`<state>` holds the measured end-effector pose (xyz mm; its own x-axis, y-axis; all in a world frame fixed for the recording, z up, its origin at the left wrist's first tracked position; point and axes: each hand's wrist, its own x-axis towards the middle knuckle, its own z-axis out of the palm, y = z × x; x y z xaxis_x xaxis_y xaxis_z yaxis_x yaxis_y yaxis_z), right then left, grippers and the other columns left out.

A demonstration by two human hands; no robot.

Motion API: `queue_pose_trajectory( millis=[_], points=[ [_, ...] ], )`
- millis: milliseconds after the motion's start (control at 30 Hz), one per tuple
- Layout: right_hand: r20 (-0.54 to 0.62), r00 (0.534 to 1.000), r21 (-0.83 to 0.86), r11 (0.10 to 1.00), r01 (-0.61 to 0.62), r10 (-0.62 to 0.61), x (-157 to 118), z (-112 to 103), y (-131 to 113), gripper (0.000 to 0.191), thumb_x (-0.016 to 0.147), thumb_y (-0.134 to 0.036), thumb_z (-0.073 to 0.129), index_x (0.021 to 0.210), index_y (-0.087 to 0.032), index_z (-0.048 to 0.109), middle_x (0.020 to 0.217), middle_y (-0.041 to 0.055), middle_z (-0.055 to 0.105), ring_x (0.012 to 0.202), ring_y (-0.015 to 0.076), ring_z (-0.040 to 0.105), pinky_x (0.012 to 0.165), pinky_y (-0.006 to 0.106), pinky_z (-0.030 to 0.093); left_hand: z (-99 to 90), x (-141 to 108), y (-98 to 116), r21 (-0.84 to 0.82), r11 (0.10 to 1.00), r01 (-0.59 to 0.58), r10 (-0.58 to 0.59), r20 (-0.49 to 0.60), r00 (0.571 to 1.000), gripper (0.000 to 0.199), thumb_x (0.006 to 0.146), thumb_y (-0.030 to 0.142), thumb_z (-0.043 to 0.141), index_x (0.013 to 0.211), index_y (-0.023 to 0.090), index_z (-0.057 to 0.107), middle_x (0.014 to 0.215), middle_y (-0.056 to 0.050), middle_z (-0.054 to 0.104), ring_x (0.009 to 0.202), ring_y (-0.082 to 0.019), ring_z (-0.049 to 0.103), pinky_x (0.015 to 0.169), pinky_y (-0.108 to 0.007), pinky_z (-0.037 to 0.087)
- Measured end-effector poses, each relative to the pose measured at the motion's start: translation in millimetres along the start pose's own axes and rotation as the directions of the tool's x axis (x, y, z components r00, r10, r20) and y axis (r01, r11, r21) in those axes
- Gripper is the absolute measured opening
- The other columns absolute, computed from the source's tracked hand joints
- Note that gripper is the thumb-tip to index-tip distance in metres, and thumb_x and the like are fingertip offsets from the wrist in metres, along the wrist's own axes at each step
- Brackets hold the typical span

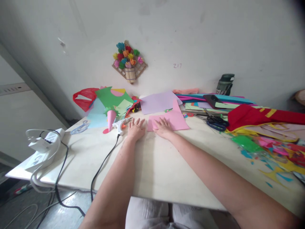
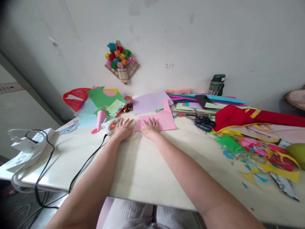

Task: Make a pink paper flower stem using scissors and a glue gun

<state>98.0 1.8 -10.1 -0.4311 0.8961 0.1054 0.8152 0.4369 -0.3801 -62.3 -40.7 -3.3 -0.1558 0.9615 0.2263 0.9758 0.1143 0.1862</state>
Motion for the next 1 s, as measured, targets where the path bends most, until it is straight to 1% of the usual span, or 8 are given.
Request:
queue_pose_trajectory(
  millis=[67,200,333,467,600,700,867,1000],
  points=[
    [-0.003,1.0,0.003,1.0,0.006,-0.006,0.9,0.9,0.9,0.058,0.077,-0.041,0.043,0.131,-0.026,0.026,0.14,0.0053,0.015,0.128,0.0238,0.002,0.101,0.045,0.004,-0.6,0.0,-0.1,-0.003,1.0,0.0,0.0,-0.039,0.999,0.051,0.077,0.037,0.035,0.127,0.029,0.032,0.135,0.002,0.03,0.128,-0.023,0.006,0.102,-0.043,0.006],
    [-0.006,1.0,0.006,1.0,0.013,-0.013,1.8,2.9,2.2,0.058,0.078,-0.042,0.041,0.132,-0.025,0.025,0.14,0.0061,0.014,0.128,0.0244,0.003,0.101,0.044,0.004,0.7,-0.2,4.7,0.0,1.0,-0.019,0.019,-0.065,0.998,0.058,0.074,0.05,0.036,0.127,0.027,0.033,0.135,0.001,0.03,0.128,-0.024,-0.002,0.103,-0.042,-0.001],
    [-0.003,1.0,-0.01,1.0,0.01,-0.01,2.0,2.8,1.1,0.058,0.078,-0.045,0.038,0.132,-0.026,0.024,0.14,0.0051,0.014,0.128,0.0244,0.002,0.101,0.044,0.003,4.0,0.0,11.4,0.028,0.998,-0.055,0.056,-0.026,0.998,0.065,0.071,0.06,0.033,0.127,0.028,0.033,0.137,-0.001,0.026,0.127,-0.026,-0.009,0.1,-0.046,-0.01],
    [0.037,0.999,-0.044,0.999,-0.002,0.003,1.2,-3.6,6.3,0.06,0.078,-0.046,0.037,0.132,-0.026,0.023,0.14,0.006,0.014,0.128,0.0235,0.0,0.101,0.044,0.0,4.3,2.0,13.2,0.028,1.0,0.008,-0.009,0.028,1.0,0.07,0.067,0.066,0.033,0.127,0.031,0.032,0.138,-0.001,0.023,0.125,-0.03,-0.014,0.097,-0.051,-0.013],
    [0.101,0.992,-0.071,0.995,-0.075,0.082,-1.9,-16.2,21.4,0.063,0.076,-0.049,0.04,0.133,-0.027,0.021,0.141,0.0052,0.011,0.128,0.0243,-0.004,0.099,0.047,-0.002,2.0,3.6,13.5,0.053,0.998,0.024,-0.027,0.048,0.998,0.071,0.066,0.065,0.036,0.129,0.032,0.029,0.139,-0.002,0.021,0.125,-0.031,-0.015,0.095,-0.054,-0.012],
    [0.113,0.987,-0.104,0.989,-0.102,0.114,-4.7,-23.4,28.6,0.068,0.074,-0.054,0.039,0.133,-0.028,0.018,0.142,0.0045,0.006,0.127,0.0243,-0.007,0.098,0.048,-0.003,0.1,2.3,16.6,0.099,0.995,0.018,-0.019,0.011,1.0,0.068,0.068,0.062,0.036,0.129,0.033,0.027,0.14,-0.002,0.019,0.125,-0.032,-0.014,0.095,-0.055,-0.011],
    [0.16,0.977,-0.147,0.982,-0.121,0.144,-6.8,-26.4,24.0,0.068,0.074,-0.058,0.034,0.133,-0.032,0.011,0.142,0.0019,-0.005,0.126,0.0233,-0.012,0.098,0.046,-0.004,0.8,-3.2,29.7,0.207,0.975,-0.078,0.106,-0.127,0.986,0.057,0.076,0.051,0.033,0.13,0.032,0.026,0.141,0.0,0.014,0.127,-0.027,-0.012,0.098,-0.052,-0.008],
    [0.187,0.97,-0.154,0.979,-0.129,0.157,-7.5,-27.7,19.6,0.067,0.075,-0.059,0.031,0.133,-0.034,0.008,0.142,0.001,-0.007,0.126,0.023,-0.012,0.099,0.045,-0.003,7.3,-2.5,37.1,0.205,0.968,-0.147,0.168,-0.085,0.982,0.058,0.077,0.053,0.028,0.13,0.03,0.025,0.141,-0.002,0.015,0.127,-0.026,-0.009,0.098,-0.052,-0.007]
  ],
)
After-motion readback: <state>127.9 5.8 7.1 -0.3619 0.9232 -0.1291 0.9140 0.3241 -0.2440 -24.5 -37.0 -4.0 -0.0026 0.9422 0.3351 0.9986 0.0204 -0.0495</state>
